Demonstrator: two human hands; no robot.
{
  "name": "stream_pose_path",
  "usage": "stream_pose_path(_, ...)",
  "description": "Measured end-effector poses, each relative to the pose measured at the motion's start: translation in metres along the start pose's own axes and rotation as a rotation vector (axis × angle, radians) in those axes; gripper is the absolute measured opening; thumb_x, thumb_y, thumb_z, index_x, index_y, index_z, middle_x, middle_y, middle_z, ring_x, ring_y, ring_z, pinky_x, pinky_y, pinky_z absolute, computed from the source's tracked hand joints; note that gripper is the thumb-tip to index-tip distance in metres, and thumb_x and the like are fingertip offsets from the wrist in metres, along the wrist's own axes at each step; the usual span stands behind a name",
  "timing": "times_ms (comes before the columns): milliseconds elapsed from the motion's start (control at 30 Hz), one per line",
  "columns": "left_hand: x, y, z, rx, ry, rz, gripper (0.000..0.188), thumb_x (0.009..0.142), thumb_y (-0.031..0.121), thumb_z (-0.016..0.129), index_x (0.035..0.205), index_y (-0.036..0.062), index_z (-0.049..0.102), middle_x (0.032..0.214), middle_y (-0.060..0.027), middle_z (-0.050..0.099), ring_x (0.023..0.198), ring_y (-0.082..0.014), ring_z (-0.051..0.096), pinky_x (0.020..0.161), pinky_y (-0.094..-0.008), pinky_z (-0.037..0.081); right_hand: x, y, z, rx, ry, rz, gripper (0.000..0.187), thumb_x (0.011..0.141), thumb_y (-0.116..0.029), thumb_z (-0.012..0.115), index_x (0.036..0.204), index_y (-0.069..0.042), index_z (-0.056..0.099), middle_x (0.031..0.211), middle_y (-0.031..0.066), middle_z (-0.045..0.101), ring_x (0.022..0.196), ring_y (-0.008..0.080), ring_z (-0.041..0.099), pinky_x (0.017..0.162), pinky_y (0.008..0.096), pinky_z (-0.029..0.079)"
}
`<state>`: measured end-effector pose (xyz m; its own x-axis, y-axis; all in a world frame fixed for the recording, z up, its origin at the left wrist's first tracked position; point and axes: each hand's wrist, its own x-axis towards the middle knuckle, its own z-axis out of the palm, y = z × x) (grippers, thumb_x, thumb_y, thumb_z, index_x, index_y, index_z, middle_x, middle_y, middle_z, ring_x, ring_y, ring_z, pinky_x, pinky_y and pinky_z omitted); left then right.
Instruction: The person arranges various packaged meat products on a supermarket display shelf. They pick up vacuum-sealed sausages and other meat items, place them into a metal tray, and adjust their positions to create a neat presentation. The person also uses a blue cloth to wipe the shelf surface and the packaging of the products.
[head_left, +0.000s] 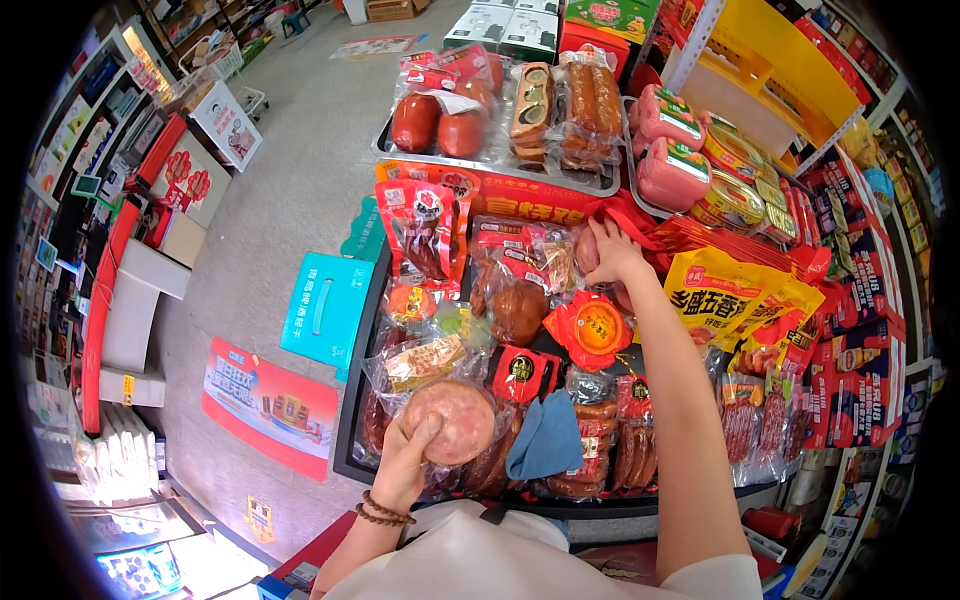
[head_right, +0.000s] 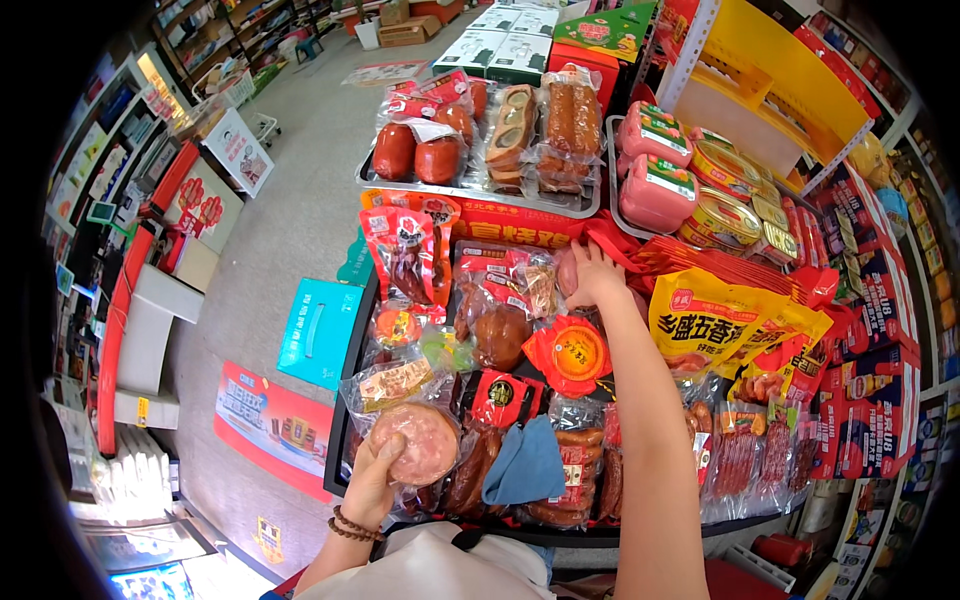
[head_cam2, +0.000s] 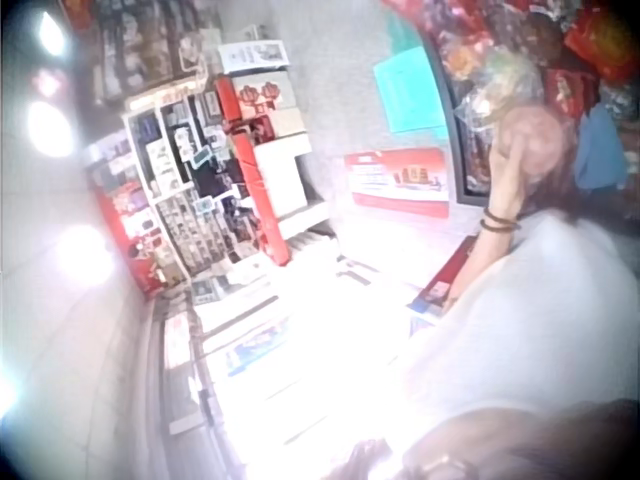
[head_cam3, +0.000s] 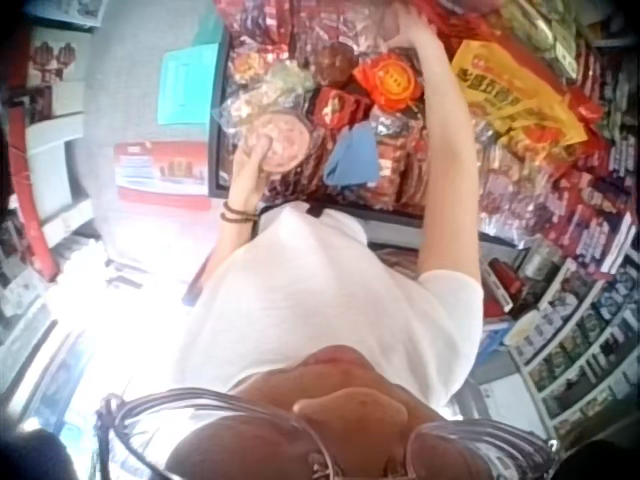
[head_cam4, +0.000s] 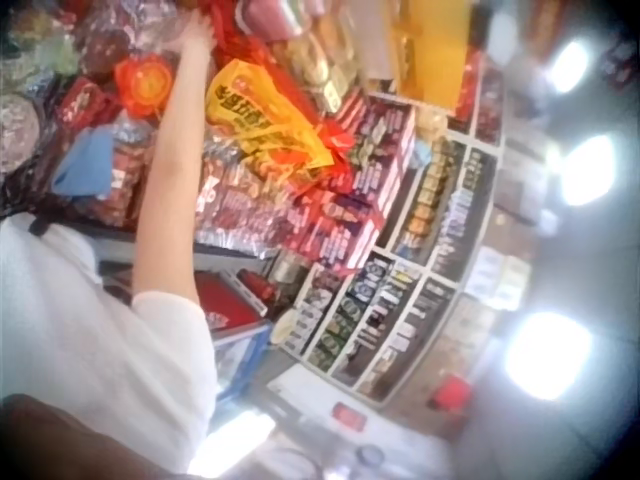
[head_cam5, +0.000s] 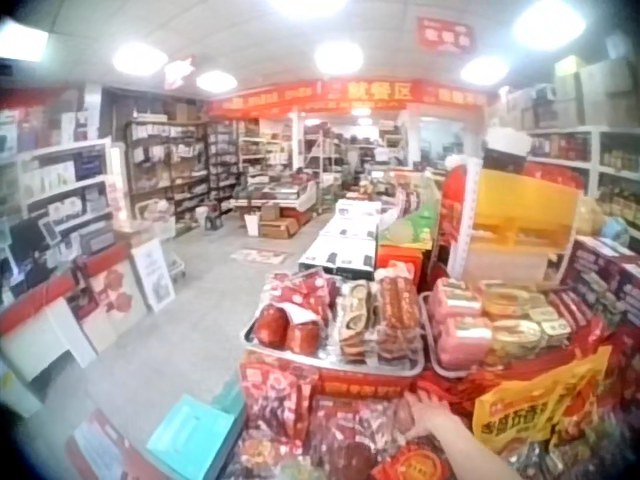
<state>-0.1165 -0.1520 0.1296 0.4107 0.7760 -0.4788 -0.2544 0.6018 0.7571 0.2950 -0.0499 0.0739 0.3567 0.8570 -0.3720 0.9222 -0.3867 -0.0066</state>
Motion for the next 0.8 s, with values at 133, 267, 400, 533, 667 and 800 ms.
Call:
stream_pose_path(133, 0.000, 0.003, 0.002, -0.002, -0.007, -0.004, 0.054, 0.084, 0.023, 0.070, 0.125, -0.0033, 0.048, 0.115, -0.0086, 0.059, 0.105, -0.0148, 0.057, 0.091, -0.0299, 0.047, -0.007, -0.002, -0.017, -0.004, -0.030, 0.062, 0.122, 0.047, -0.044, 0.083, 0.146, -0.015, 0.019, 0.148, 0.0199, 0.026, 0.133, 0.0381, 0.031, 0.101, 0.0508, 0.037)
stream_pose_path(267, 0.002, -0.001, -0.002, -0.009, -0.002, -0.002, 0.052, 0.084, 0.024, 0.070, 0.124, -0.0024, 0.048, 0.114, -0.0079, 0.059, 0.104, -0.0146, 0.058, 0.090, -0.0300, 0.047, 0.000, 0.001, -0.013, 0.000, -0.051, 0.194, 0.113, 0.048, -0.053, 0.079, 0.140, -0.009, 0.031, 0.136, 0.0186, 0.045, 0.120, 0.0342, 0.050, 0.093, 0.0415, 0.047)
stream_pose_path(400, -0.003, -0.002, -0.005, 0.000, 0.009, -0.001, 0.051, 0.084, 0.023, 0.070, 0.124, -0.0024, 0.049, 0.114, -0.0077, 0.059, 0.103, -0.0145, 0.058, 0.090, -0.0301, 0.047, -0.011, -0.013, -0.028, -0.001, -0.127, 0.211, 0.108, 0.049, -0.061, 0.075, 0.134, -0.005, 0.039, 0.129, 0.0177, 0.052, 0.111, 0.0277, 0.058, 0.090, 0.0385, 0.049)
stream_pose_path(533, -0.005, -0.006, -0.008, -0.034, -0.002, 0.010, 0.050, 0.085, 0.020, 0.069, 0.124, -0.0034, 0.048, 0.114, -0.0084, 0.059, 0.104, -0.0141, 0.057, 0.090, -0.0298, 0.047, -0.016, -0.007, -0.013, 0.020, 0.122, 0.127, 0.101, 0.050, -0.051, 0.079, 0.131, -0.004, 0.041, 0.126, 0.0184, 0.054, 0.112, 0.0327, 0.056, 0.091, 0.0401, 0.048)
stream_pose_path(667, -0.006, -0.005, -0.005, -0.041, -0.008, -0.021, 0.051, 0.085, 0.019, 0.069, 0.125, -0.0029, 0.047, 0.115, -0.0085, 0.058, 0.105, -0.0140, 0.057, 0.090, -0.0296, 0.047, -0.009, 0.012, 0.010, 0.091, 0.426, -0.084, 0.082, 0.061, -0.028, 0.078, 0.132, -0.008, 0.042, 0.129, 0.0176, 0.049, 0.113, 0.0368, 0.053, 0.093, 0.0410, 0.046)
stream_pose_path(800, -0.006, -0.008, -0.007, -0.038, 0.001, -0.016, 0.052, 0.085, 0.020, 0.069, 0.126, -0.0023, 0.046, 0.116, -0.0086, 0.058, 0.105, -0.0143, 0.056, 0.091, -0.0297, 0.047, -0.011, 0.009, 0.015, 0.168, 0.456, -0.165, 0.065, 0.068, -0.014, 0.074, 0.127, -0.008, 0.046, 0.124, 0.0163, 0.052, 0.110, 0.0350, 0.054, 0.090, 0.0410, 0.047)
